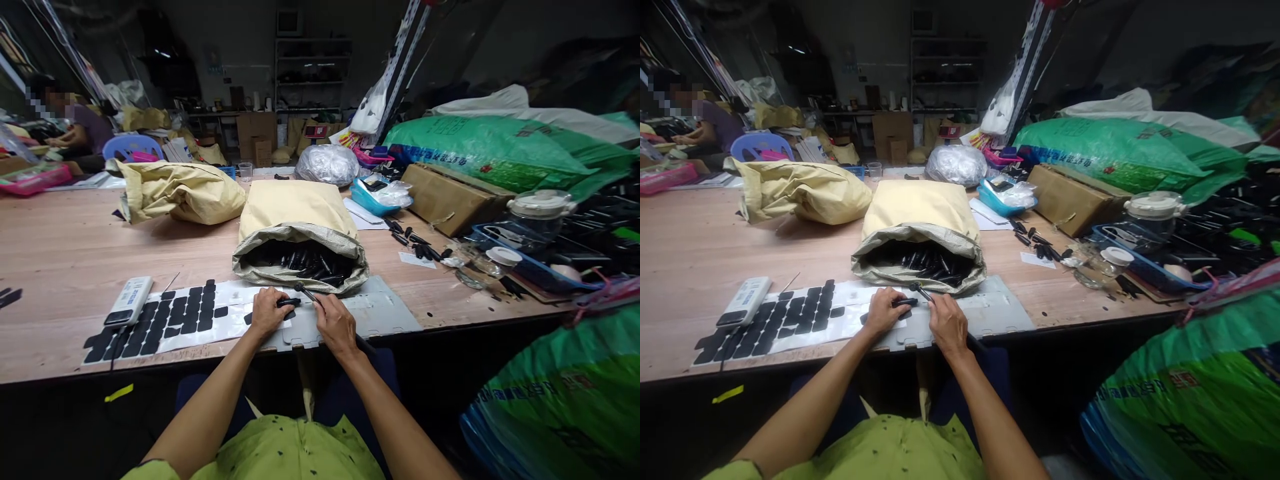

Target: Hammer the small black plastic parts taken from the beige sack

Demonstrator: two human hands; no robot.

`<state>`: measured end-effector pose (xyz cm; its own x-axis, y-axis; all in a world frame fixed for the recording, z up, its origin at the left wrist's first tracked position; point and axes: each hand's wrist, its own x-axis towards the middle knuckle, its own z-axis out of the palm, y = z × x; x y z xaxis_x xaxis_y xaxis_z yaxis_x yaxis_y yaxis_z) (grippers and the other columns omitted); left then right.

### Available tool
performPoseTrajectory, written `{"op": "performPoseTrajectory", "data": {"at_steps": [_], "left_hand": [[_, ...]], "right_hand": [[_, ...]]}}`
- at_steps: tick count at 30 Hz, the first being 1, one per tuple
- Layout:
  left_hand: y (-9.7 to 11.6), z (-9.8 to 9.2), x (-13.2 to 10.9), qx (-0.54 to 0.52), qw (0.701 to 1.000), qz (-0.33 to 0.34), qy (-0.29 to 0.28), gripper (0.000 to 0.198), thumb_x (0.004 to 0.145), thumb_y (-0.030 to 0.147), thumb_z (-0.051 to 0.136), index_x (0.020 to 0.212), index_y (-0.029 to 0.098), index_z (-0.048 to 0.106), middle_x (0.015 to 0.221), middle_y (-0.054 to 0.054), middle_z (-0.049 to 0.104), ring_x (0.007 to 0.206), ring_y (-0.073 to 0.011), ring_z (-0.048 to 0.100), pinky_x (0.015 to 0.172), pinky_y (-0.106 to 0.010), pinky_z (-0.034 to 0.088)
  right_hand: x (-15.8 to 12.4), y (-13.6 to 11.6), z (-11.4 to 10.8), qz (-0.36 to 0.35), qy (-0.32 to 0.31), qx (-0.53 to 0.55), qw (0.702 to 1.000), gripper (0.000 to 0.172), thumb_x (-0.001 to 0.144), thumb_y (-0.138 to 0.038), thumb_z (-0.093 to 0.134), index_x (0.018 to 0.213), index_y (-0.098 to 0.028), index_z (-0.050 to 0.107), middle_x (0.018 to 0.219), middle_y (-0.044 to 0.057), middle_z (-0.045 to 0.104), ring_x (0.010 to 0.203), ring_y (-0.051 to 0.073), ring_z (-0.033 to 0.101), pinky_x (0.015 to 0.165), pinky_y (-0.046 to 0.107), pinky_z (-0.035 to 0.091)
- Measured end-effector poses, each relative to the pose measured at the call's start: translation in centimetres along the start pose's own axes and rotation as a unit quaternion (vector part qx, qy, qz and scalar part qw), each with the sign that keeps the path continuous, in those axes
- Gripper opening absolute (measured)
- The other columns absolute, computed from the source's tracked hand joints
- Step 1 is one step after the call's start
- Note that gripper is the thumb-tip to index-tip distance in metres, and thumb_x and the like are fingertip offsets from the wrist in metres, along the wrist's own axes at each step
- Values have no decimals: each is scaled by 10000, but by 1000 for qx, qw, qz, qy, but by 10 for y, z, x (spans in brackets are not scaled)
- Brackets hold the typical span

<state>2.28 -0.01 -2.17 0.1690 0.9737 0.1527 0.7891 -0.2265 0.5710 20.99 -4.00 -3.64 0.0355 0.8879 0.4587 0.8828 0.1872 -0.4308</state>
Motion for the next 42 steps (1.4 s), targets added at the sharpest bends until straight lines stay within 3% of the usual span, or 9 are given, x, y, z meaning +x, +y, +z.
{"op": "performPoseTrajectory", "data": {"at_steps": [6,18,23,29,36,42], "left_hand": [[-3,3,0,-13,1000,4,0,196,802,333,732,990,292,767,876,-14,638,909,-201,527,821,-338,380],[-2,4,0,-4,1000,-6,-8,158,826,346,703,959,305,775,894,-18,647,933,-211,524,837,-355,378],[-2,4,0,-12,1000,-6,-6,154,816,338,718,955,310,777,873,-15,638,922,-208,522,826,-347,375],[-1,4,0,-9,1000,-15,-11,119,791,345,745,898,303,779,862,-8,641,907,-206,518,817,-344,371],[1,2,0,-17,1000,-12,-7,170,789,345,741,942,281,781,855,-17,661,906,-208,529,833,-348,379],[2,0,-1,-16,1000,-14,-15,165,777,324,737,928,272,776,845,-12,660,909,-210,531,832,-347,365]], "right_hand": [[-19,-8,-9,18,-2,128,992,367,979,-292,406,1283,-223,600,1158,73,674,1054,184,628,894,301,499],[-23,-18,-21,2,-18,21,1000,397,978,-255,393,1311,-293,606,880,24,643,763,138,622,650,219,462],[-17,-22,-22,-4,-3,54,999,397,989,-272,386,1329,-275,591,951,41,651,832,148,629,714,227,474],[-19,-31,-15,-25,-50,62,996,389,996,-278,372,1311,-271,601,938,39,656,825,148,634,720,227,475],[-2,-4,-13,-8,15,-8,1000,350,979,-289,422,1248,-257,644,1020,44,674,891,160,621,716,244,450],[2,21,-1,-74,15,-120,990,286,939,-248,508,1160,-237,689,856,40,640,806,183,515,732,295,366]]}}
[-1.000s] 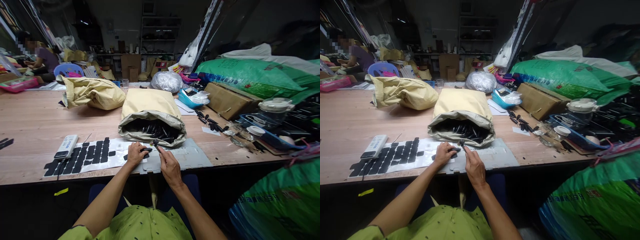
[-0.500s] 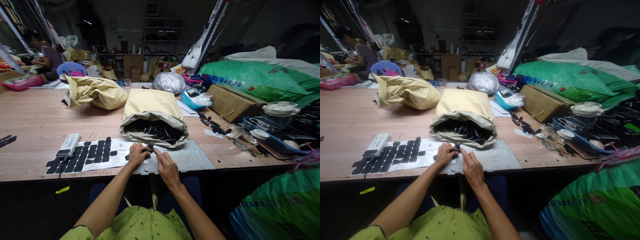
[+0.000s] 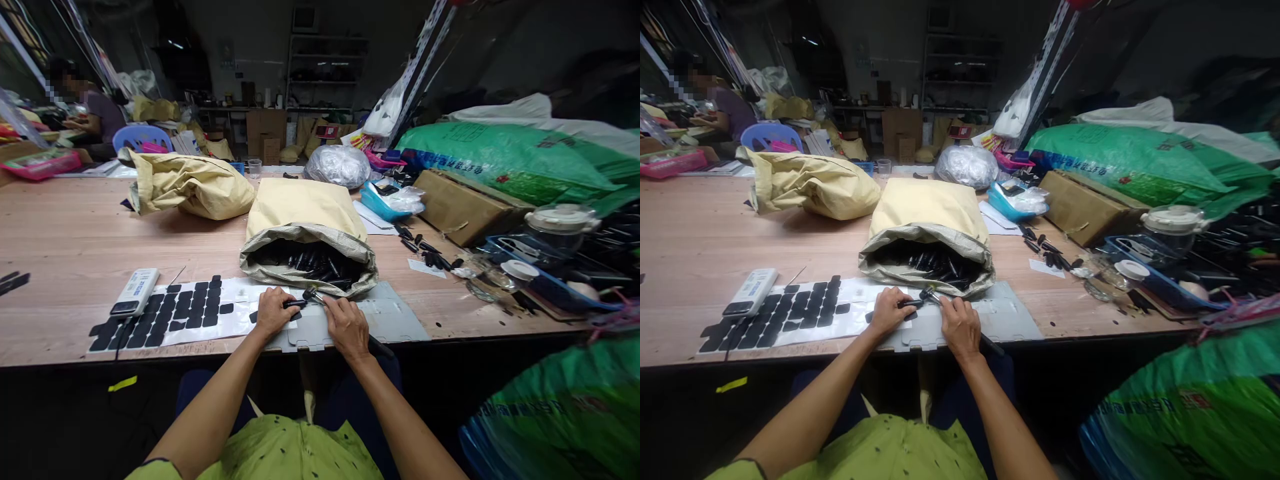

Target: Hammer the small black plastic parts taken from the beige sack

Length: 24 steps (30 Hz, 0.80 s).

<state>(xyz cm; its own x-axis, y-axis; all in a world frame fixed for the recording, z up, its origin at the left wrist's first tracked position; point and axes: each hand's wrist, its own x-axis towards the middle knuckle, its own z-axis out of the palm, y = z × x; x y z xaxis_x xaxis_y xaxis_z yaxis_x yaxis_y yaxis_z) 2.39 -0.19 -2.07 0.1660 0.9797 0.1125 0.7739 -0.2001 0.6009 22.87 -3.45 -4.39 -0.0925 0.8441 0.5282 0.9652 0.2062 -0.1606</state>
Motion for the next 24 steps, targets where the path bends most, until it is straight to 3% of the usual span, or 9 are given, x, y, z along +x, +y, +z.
{"op": "performPoseTrajectory", "data": {"at_steps": [8,12,18,24], "left_hand": [[-1,-2,-1,-5,1000,10,-4,151,780,313,723,906,240,762,846,-19,659,906,-219,530,832,-358,369],[4,-3,-10,1,999,52,2,133,813,301,683,897,217,742,895,-39,648,948,-234,522,876,-387,366],[8,-5,-67,-59,986,154,14,138,804,292,684,921,220,701,1075,-62,623,1044,-250,526,938,-420,380],[-5,3,-123,45,975,216,-24,141,754,202,688,893,224,684,1396,-82,514,1271,-329,435,1063,-521,322]], "right_hand": [[-2,-4,1,43,-10,17,999,223,920,-275,556,1085,-242,702,873,34,611,822,185,476,756,296,337],[-1,-5,0,52,-16,20,998,202,918,-278,555,1049,-233,702,880,37,610,834,188,477,753,297,340],[-2,-4,2,56,-13,25,998,196,913,-279,557,1042,-231,697,884,37,608,838,189,478,744,301,346],[-2,-5,2,57,-12,20,998,190,913,-277,565,1038,-230,700,887,35,615,835,189,484,744,302,344]]}}
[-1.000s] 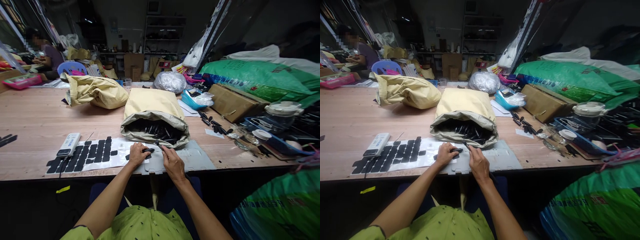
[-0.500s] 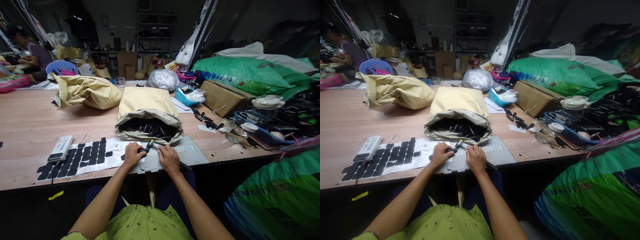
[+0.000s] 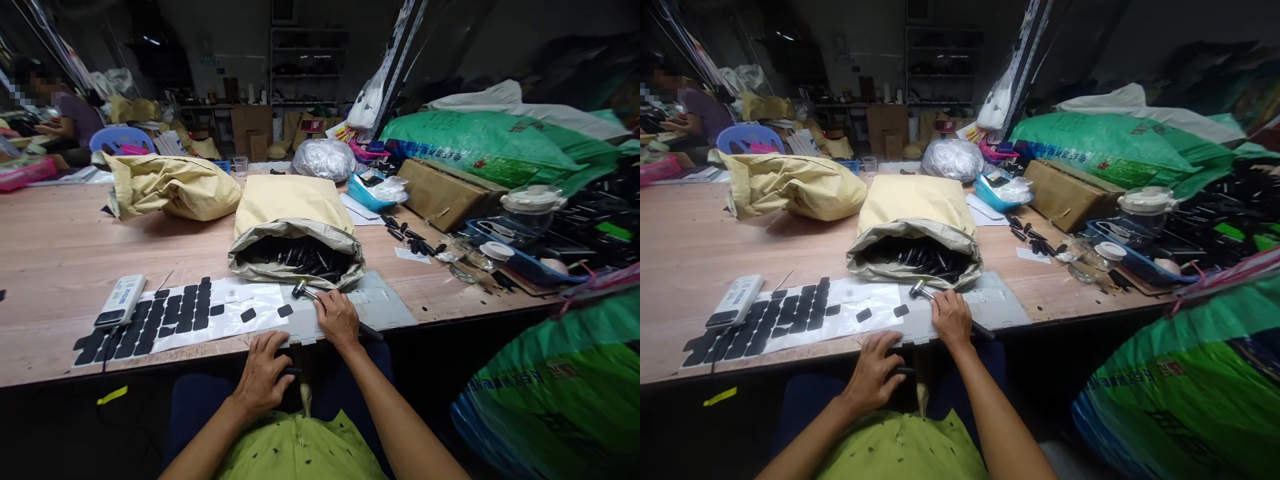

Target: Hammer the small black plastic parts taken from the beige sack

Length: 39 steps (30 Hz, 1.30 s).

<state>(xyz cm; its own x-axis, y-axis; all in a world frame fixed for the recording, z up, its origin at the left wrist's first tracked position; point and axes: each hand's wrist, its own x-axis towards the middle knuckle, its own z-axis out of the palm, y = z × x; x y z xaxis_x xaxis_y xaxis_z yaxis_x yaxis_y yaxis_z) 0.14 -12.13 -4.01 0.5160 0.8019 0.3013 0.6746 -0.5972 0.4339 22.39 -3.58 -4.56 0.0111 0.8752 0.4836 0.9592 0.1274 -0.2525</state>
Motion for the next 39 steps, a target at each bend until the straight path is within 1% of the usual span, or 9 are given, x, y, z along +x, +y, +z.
{"op": "performPoseTrajectory", "data": {"at_steps": [4,8,13,16,19,23,35,37,39], "left_hand": [[2,8,-14,31,999,17,5,139,747,200,696,884,226,685,1526,-80,396,1377,-360,344,1116,-577,258],[10,1,0,0,998,-1,63,85,776,225,689,861,228,690,1347,-92,563,1243,-330,487,1030,-540,375],[-14,-17,77,-31,982,-51,180,106,879,257,593,889,208,687,946,-72,674,928,-225,604,837,-392,483],[-46,-26,138,-3,969,-143,200,173,902,260,548,965,188,691,943,-76,685,909,-222,611,845,-376,492],[-73,-32,186,54,952,-261,152,236,875,261,565,1042,161,699,1037,-118,690,991,-255,611,877,-368,483],[-86,-36,220,108,926,-361,35,278,872,281,541,1055,149,703,1124,-161,683,1061,-285,624,831,-344,482],[-89,-45,234,117,898,-422,-46,231,768,239,655,962,136,729,1054,-194,716,1015,-338,663,766,-368,484],[-87,-50,225,113,901,-418,-30,252,797,254,629,1014,159,716,1067,-170,716,1020,-323,654,783,-372,477],[-84,-54,210,107,917,-383,38,259,833,281,601,1057,195,697,1074,-122,715,1037,-295,631,826,-371,464]], "right_hand": [[-1,0,1,-3,13,-1,1000,188,914,-277,565,1030,-232,705,878,33,614,829,188,484,745,301,345],[-1,0,1,-6,13,-6,1000,187,911,-274,565,1031,-234,703,882,33,613,826,186,481,744,304,345],[0,0,1,-4,12,-2,1000,187,909,-269,562,1028,-227,700,871,37,606,822,183,478,740,303,345],[0,-1,0,-1,13,4,1000,182,908,-271,564,1021,-230,700,870,35,603,824,183,476,747,302,342],[-1,0,0,-2,13,9,1000,185,905,-270,569,1034,-233,696,889,34,608,833,182,475,756,301,341],[0,0,-1,3,3,11,1000,186,903,-269,570,1036,-236,695,895,37,611,843,185,477,749,299,342],[0,0,-1,13,-3,13,1000,183,900,-270,573,1031,-236,695,904,41,621,851,195,492,749,305,342],[0,-1,-1,12,-1,13,1000,180,900,-272,577,1031,-238,695,900,37,618,851,193,491,750,304,341],[0,-1,-1,12,1,14,1000,174,898,-274,581,1025,-238,695,899,35,617,852,191,488,754,304,339]]}}
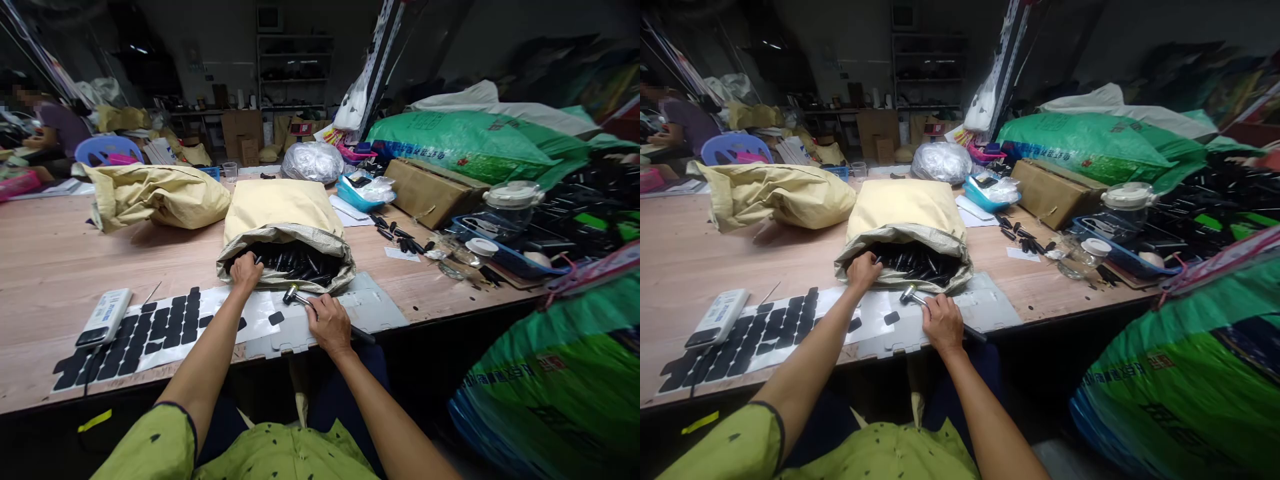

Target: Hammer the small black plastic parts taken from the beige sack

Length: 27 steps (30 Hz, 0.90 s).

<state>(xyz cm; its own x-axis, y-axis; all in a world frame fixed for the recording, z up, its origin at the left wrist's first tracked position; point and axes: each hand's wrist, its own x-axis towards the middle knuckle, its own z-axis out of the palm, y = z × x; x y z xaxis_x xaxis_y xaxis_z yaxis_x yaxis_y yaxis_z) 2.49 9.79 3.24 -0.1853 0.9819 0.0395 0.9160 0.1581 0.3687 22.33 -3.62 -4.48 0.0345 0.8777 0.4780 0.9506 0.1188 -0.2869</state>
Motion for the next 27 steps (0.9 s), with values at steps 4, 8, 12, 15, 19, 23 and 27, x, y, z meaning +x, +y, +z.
{"op": "performPoseTrajectory", "data": {"at_steps": [4,8,12,15,19,23,27], "left_hand": [[-24,7,-42,-111,981,136,79,207,836,285,618,1013,202,686,983,-55,701,959,-235,593,819,-337,454],[-43,29,-84,-182,962,204,-17,155,793,248,679,940,205,703,877,-28,685,870,-204,570,772,-314,449],[-48,40,-97,-171,967,186,-17,163,762,259,720,918,209,721,829,-25,671,858,-205,552,780,-323,431],[-47,37,-95,-170,966,191,-32,141,760,254,711,895,223,736,830,-17,669,854,-196,552,777,-317,419],[-44,32,-95,-156,965,202,-50,143,755,275,716,887,242,760,816,-12,669,864,-200,545,793,-326,401],[-44,31,-96,-142,965,211,-62,179,757,320,732,919,257,775,813,-15,666,863,-205,541,788,-330,390],[-44,31,-95,-143,965,210,-69,197,767,325,726,950,273,777,825,-12,668,871,-203,542,784,-323,390]], "right_hand": [[0,0,0,-1,1,-1,1000,167,897,-274,584,1018,-236,693,900,32,617,850,190,482,762,306,336],[0,1,0,-5,-4,-6,1000,174,912,-283,566,1030,-235,686,916,34,623,863,194,486,766,308,333],[-1,3,1,-12,-13,-10,1000,161,926,-283,541,997,-224,673,927,38,627,864,197,490,761,312,341],[0,3,-1,-12,-11,-7,1000,167,934,-275,510,970,-211,660,928,51,623,855,198,502,753,317,358],[-1,-1,-7,31,7,62,998,228,954,-280,445,1025,-201,647,967,64,622,874,194,552,739,301,408],[-5,-10,-18,60,12,186,981,298,972,-311,404,1119,-203,641,1032,77,650,952,197,606,813,307,473],[-11,-21,-29,41,-16,244,969,354,972,-306,408,1251,-232,613,1134,79,665,1044,197,620,909,331,495]]}}
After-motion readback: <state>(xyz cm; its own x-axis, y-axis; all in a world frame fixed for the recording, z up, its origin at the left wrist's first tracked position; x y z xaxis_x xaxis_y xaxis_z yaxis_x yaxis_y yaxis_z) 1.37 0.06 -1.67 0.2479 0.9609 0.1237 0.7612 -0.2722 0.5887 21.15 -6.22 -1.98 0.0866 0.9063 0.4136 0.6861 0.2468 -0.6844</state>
